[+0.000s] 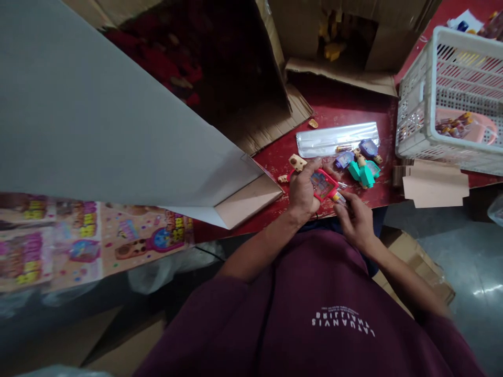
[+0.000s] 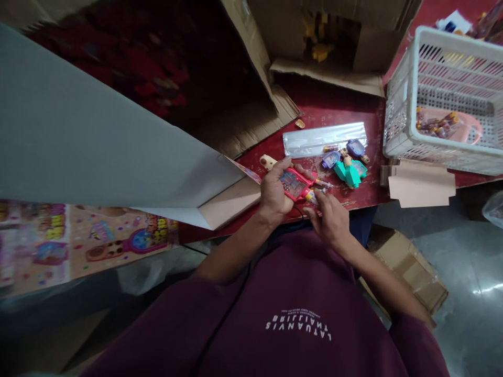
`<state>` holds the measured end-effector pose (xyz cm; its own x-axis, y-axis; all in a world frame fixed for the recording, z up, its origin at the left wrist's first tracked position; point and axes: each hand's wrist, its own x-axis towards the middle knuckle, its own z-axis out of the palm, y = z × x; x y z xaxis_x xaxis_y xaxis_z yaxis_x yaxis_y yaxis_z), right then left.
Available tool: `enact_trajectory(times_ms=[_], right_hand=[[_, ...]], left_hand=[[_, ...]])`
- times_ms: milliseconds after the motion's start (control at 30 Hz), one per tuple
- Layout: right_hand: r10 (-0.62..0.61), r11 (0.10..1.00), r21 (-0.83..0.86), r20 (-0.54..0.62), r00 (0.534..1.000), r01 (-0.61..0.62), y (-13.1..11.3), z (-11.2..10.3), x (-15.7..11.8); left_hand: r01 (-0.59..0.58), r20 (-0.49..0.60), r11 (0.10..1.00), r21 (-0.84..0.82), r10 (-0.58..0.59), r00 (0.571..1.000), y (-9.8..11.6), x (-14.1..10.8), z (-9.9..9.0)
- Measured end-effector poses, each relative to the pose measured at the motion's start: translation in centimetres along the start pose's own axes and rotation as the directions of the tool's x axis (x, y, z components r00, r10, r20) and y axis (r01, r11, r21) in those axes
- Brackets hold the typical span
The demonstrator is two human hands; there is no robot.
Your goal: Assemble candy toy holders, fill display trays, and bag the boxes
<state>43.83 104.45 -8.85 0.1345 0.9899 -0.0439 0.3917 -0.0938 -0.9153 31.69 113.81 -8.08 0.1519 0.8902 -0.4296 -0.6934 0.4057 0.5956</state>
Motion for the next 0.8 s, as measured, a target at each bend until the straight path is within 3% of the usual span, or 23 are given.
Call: enact_trajectory(times_ms=[67, 133, 200, 233, 300, 333, 367, 400, 467, 533, 567, 633, 667, 700, 767, 800], right_hand=[[-0.214, 0.954, -0.238, -0.119, 0.970, 0.182, 0.8, 0.3, 0.1], [-0.187, 0.971, -0.173, -0.132, 0.974, 0.163, 0.9, 0.4, -0.1], [0.070, 0.987, 0.144, -0.014, 0.997, -0.067, 0.2, 0.1, -0.3], [0.215, 0.919, 0.312, 0.112, 0.970, -0.239, -0.3, 0.0, -0.4], [0.375, 0.680, 0.508, 0.380, 0.846, -0.529, -1.2, -0.3, -0.4], [0.389, 0.586, 0.540, 0.466, 0.795, -0.604, -1.4, -0.3, -0.3], [0.388, 0.546, 0.551, 0.502, 0.773, -0.632, -1.4, -0.2, -0.2], [0.381, 0.569, 0.549, 0.483, 0.788, -0.612, -1.1, 0.0, -0.1], [0.322, 0.772, 0.464, 0.304, 0.897, -0.434, 0.2, 0.5, 0.0], [0.108, 0.975, 0.189, 0.055, 0.993, -0.116, 2.3, 0.9, 0.3], [-0.032, 0.999, 0.021, -0.029, 0.999, 0.033, 3.5, 1.0, 0.6], [-0.247, 0.945, -0.243, -0.093, 0.965, 0.219, 6.2, 1.0, 1.7], [-0.306, 0.908, -0.331, -0.107, 0.946, 0.256, 7.6, 0.8, 2.5], [-0.343, 0.871, -0.413, -0.121, 0.932, 0.266, 8.8, 0.6, 3.5], [-0.378, 0.787, -0.567, -0.133, 0.916, 0.242, 11.0, 0.3, 5.7], [-0.385, 0.739, -0.635, -0.126, 0.914, 0.223, 11.8, 0.4, 6.8]], left_hand=[[0.002, -0.015, 1.000, -0.001, -0.002, 1.000, -0.5, 0.2, 0.0], [0.004, 0.031, 1.000, 0.018, -0.005, 1.000, -0.7, 0.2, 0.2], [0.009, 0.087, 0.999, 0.043, -0.012, 0.996, -0.5, -0.2, 0.3], [0.012, 0.108, 0.999, 0.053, -0.017, 0.994, -0.3, -0.3, 0.3], [0.020, 0.132, 0.997, 0.073, -0.030, 0.991, 0.2, -0.5, 0.3], [0.028, 0.138, 0.996, 0.081, -0.039, 0.990, 0.4, -0.5, 0.2], [0.037, 0.137, 0.996, 0.083, -0.048, 0.989, 0.5, -0.4, 0.0], [0.048, 0.129, 0.996, 0.078, -0.058, 0.990, 0.4, -0.2, -0.1], [0.078, 0.094, 0.995, 0.066, -0.084, 0.992, -0.1, 0.3, -0.6], [0.119, 0.061, 0.991, 0.063, -0.123, 0.991, -0.9, 1.3, -1.0], [0.122, 0.044, 0.990, 0.064, -0.125, 0.991, -1.3, 2.1, -1.2], [0.030, -0.024, 0.995, 0.093, -0.028, 0.999, -1.4, 4.7, -1.6], [-0.072, -0.099, 0.988, 0.133, 0.086, 0.991, -1.0, 6.5, -1.7], [-0.185, -0.193, 0.964, 0.193, 0.222, 0.956, -0.1, 8.4, -1.8], [-0.330, -0.388, 0.884, 0.330, 0.446, 0.807, 2.7, 12.4, -1.8], [-0.355, -0.447, 0.862, 0.361, 0.494, 0.745, 4.5, 14.2, -1.8]])
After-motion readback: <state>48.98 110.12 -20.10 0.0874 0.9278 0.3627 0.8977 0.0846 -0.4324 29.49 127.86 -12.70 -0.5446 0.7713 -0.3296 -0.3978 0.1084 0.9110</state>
